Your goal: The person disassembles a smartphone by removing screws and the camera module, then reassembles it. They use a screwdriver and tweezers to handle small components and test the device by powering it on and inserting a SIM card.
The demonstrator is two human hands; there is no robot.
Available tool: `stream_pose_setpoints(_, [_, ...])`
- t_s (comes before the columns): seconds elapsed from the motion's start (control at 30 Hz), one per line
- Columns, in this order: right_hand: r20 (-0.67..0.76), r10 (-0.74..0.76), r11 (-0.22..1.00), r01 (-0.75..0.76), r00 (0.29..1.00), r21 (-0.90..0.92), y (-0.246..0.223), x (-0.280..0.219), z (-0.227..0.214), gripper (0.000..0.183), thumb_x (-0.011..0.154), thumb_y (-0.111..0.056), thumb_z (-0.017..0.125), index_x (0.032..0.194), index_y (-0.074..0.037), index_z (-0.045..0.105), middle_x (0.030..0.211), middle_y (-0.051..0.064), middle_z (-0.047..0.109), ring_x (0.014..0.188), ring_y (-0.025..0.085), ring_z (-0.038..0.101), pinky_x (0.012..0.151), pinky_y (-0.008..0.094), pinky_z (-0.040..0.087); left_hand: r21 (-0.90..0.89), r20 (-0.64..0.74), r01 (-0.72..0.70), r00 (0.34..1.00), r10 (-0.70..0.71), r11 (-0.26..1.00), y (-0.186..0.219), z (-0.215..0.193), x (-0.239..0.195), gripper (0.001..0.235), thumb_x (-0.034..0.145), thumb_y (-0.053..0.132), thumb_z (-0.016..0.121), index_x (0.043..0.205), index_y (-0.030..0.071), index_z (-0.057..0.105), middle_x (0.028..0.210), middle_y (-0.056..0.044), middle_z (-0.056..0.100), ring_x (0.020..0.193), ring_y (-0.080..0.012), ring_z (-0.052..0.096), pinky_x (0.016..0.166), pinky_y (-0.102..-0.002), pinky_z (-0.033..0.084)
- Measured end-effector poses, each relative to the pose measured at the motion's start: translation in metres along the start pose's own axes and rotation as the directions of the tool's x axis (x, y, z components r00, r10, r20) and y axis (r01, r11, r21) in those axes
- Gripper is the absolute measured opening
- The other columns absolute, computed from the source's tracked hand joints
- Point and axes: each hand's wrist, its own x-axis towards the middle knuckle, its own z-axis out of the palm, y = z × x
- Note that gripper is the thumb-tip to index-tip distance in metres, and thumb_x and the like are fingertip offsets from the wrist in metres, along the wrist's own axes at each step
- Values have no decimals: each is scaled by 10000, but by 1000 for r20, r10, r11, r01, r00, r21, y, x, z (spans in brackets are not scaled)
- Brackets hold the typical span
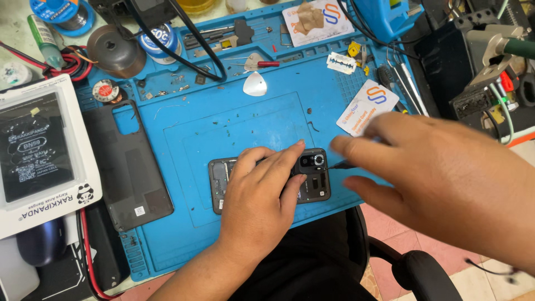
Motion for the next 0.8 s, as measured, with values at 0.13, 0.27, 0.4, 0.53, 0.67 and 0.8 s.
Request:
stream_pose_setpoints(0.13, [85,58,998,-56,995,-30,12,-3,2,203,811,-241,764,1005,-181,760,785,14,682,707,251,697,584,369,548,9,12,-20,1000,20,1000,0,-1,1,453,872,102,778,1308,60,661,1088,-64,750,1031,-273,623,912,-390,515])
stream_pose_setpoints(0.27, [-107,-18,987,35,994,156,30,-17,-2,108,813,-98,755,912,-130,727,923,-8,723,798,175,739,681,296,546,-1,13,-38,999,38,999,0,-3,1,458,878,106,772,1318,61,654,1122,-67,748,1035,-273,618,922,-386,516])
stream_pose_setpoints(0.4, [-244,48,966,18,969,259,51,-32,6,196,806,-70,776,988,-48,705,986,62,717,869,167,747,794,294,615,-12,44,-18,999,19,1000,2,-9,2,470,887,135,768,1336,71,646,1096,-68,744,1045,-269,618,914,-377,516])
stream_pose_setpoints(0.53, [-248,446,748,-206,860,631,60,-53,41,200,886,-4,728,1077,11,669,1060,139,692,852,209,743,788,311,621,-19,71,-30,997,32,999,1,-12,7,489,890,142,766,1356,80,633,1032,-51,738,1019,-271,611,939,-396,487])
stream_pose_setpoints(0.67, [-315,524,603,-83,792,794,79,-68,76,191,986,-4,680,1158,18,601,1065,144,675,922,187,732,932,309,612,-53,57,-72,996,75,996,-1,-11,4,477,899,96,745,1361,97,625,1117,-48,717,1076,-281,608,1019,-421,454])
stream_pose_setpoints(0.8, [-311,596,546,-89,741,833,98,-77,92,161,1024,9,666,1158,44,585,1015,178,697,908,206,722,935,328,604,-36,66,-82,994,84,996,0,-7,8,470,878,59,732,1339,99,650,1125,-57,685,1117,-284,612,1068,-443,438])
